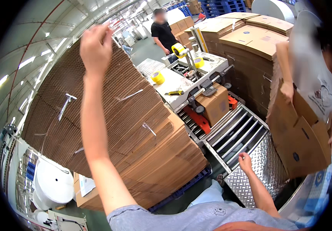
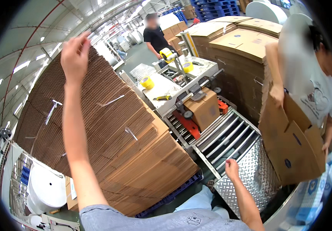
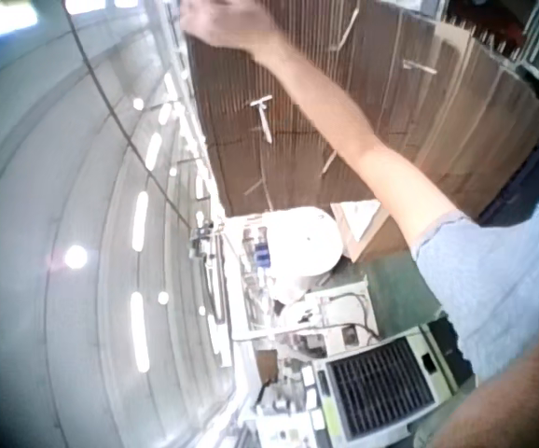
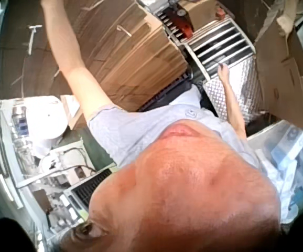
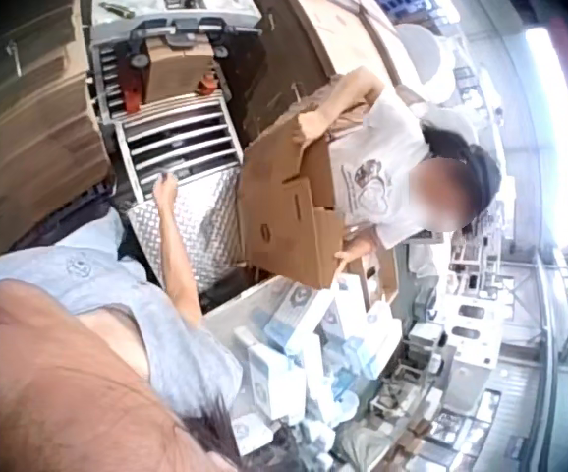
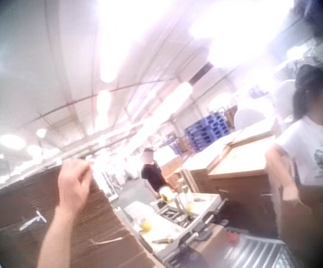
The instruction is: The person assembles cardboard boxes and packs rectangular blue and white packages into them in a factory setting, occasionally retrieving fresh cardboard from a stack.
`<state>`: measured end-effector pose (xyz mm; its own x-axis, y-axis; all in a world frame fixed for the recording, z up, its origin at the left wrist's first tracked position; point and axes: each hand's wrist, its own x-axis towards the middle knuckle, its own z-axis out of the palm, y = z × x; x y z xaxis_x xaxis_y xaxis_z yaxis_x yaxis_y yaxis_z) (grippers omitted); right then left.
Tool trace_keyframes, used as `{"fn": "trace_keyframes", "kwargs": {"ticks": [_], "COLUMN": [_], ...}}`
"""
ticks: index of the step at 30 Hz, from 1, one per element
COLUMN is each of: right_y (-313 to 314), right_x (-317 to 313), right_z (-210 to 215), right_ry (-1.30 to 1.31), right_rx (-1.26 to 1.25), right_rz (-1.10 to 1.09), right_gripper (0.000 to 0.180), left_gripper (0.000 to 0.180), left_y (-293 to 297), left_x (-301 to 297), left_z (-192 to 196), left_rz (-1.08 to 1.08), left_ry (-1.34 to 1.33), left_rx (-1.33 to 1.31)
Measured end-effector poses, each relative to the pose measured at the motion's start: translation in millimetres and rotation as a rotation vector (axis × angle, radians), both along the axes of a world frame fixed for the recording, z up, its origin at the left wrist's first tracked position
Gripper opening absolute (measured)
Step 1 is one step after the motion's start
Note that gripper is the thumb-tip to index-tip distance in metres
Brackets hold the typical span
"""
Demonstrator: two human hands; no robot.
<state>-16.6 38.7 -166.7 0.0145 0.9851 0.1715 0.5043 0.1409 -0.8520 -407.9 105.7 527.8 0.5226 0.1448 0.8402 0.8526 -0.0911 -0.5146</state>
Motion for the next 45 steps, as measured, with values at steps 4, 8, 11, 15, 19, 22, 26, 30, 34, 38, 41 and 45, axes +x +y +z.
{"fn": "trace_keyframes", "kwargs": {"ticks": [4,8,11,15,19,22,26,30,34,38,41,45], "right_y": [-27,-53,-79,-111,-159,-172,-108,-84,-110,-160,-195,-235], "right_x": [-35,-40,-43,-21,31,75,89,62,72,84,114,174], "right_z": [75,100,93,76,28,23,215,441,495,437,380,316], "right_ry": [0.152,0.080,0.104,0.099,0.083,-0.065,-0.036,0.002,-0.033,-0.054,-0.276,-0.581], "right_rx": [-0.025,0.018,-0.045,-0.144,-0.198,-0.093,0.374,1.207,1.148,0.733,0.587,0.102], "right_rz": [0.102,0.160,0.152,0.100,-0.056,-0.201,-0.290,-0.331,-0.353,-0.397,-0.442,-0.345], "right_gripper": [0.016,0.017,0.016,0.018,0.018,0.014,0.027,0.052,0.074,0.049,0.039,0.036], "left_gripper": [0.036,0.034,0.030,0.022,0.021,0.022,0.024,0.023,0.009,0.021,0.032,0.043], "left_y": [32,54,41,11,-79,-137,-139,-147,-195,-183,-153,-72], "left_x": [-57,-65,-78,-73,-111,-148,-57,189,323,371,381,363], "left_z": [86,98,95,101,72,88,132,31,-42,-87,-143,-228], "left_rz": [0.452,0.539,0.485,0.276,0.622,0.723,0.401,0.063,-0.386,-0.559,-0.639,-0.693], "left_ry": [0.079,-0.060,-0.043,0.027,0.099,0.148,0.422,0.556,0.835,0.960,0.906,0.673], "left_rx": [-0.225,-0.442,-0.443,-0.412,0.089,0.404,0.404,0.010,-0.126,-0.567,-0.716,-1.048]}}
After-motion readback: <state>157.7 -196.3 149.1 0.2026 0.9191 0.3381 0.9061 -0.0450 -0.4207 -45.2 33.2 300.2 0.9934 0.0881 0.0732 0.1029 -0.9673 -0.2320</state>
